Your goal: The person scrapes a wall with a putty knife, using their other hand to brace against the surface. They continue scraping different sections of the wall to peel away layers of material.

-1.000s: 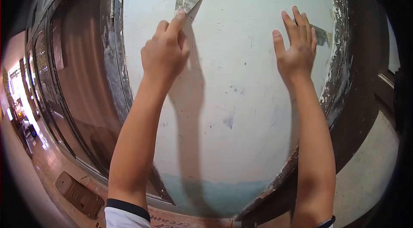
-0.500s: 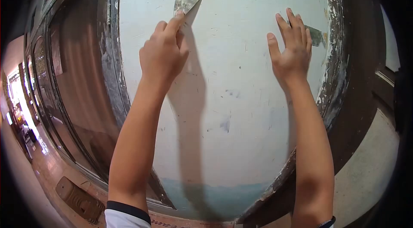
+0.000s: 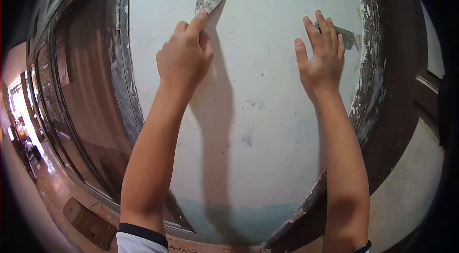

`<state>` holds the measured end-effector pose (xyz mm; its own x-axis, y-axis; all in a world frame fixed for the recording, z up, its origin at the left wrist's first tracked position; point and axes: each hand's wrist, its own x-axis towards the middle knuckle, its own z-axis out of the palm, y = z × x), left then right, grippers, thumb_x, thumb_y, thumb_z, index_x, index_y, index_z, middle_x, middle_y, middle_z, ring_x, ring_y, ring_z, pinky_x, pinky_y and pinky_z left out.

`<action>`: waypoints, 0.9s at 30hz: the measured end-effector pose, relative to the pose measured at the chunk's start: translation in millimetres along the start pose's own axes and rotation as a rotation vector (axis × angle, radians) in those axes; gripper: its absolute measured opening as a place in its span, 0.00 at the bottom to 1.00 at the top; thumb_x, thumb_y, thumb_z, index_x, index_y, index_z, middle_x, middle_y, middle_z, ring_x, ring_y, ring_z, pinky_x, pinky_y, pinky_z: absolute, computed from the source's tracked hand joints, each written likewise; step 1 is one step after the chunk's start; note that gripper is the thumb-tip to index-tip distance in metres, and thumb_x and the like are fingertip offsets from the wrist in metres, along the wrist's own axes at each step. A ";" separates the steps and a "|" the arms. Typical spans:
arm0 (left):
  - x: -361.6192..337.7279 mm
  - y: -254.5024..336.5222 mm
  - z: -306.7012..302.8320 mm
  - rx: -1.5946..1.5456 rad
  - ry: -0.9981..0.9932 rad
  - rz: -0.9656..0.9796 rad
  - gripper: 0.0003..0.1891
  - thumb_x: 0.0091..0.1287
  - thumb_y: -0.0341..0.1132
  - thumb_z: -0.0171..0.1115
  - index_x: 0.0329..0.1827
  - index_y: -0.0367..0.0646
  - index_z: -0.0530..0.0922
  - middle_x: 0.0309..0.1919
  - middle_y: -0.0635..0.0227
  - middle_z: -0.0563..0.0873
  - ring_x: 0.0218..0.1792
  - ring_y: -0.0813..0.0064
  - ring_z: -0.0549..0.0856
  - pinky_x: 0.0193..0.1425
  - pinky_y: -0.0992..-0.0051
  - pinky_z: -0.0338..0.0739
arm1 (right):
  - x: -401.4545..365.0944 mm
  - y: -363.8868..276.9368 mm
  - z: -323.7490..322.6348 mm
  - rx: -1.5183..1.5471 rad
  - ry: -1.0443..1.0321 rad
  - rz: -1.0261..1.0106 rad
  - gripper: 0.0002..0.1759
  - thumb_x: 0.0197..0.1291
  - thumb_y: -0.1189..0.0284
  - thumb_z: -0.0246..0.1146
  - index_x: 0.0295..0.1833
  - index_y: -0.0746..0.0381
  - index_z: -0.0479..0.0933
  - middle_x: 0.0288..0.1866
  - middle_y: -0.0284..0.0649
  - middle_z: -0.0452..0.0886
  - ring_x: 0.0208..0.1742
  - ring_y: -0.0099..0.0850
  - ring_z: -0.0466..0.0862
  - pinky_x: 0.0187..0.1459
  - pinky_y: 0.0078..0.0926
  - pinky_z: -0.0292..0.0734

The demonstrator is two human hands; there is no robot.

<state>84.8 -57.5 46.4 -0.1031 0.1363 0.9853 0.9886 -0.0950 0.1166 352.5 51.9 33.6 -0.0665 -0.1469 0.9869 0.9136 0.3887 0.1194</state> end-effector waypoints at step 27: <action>6.9 10.1 14.2 -0.053 0.029 0.017 0.21 0.78 0.31 0.57 0.72 0.55 0.81 0.45 0.62 0.87 0.43 0.53 0.89 0.48 0.54 0.83 | -3.1 -6.1 0.6 -0.124 -0.049 0.078 0.33 0.78 0.45 0.53 0.85 0.34 0.66 0.91 0.32 0.59 0.91 0.40 0.54 0.88 0.58 0.39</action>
<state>95.6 -43.5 52.6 -0.0900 0.1060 0.9903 0.9832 -0.1489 0.1053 346.9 50.5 29.9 -0.0104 -0.0751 0.9971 0.9592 0.2812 0.0312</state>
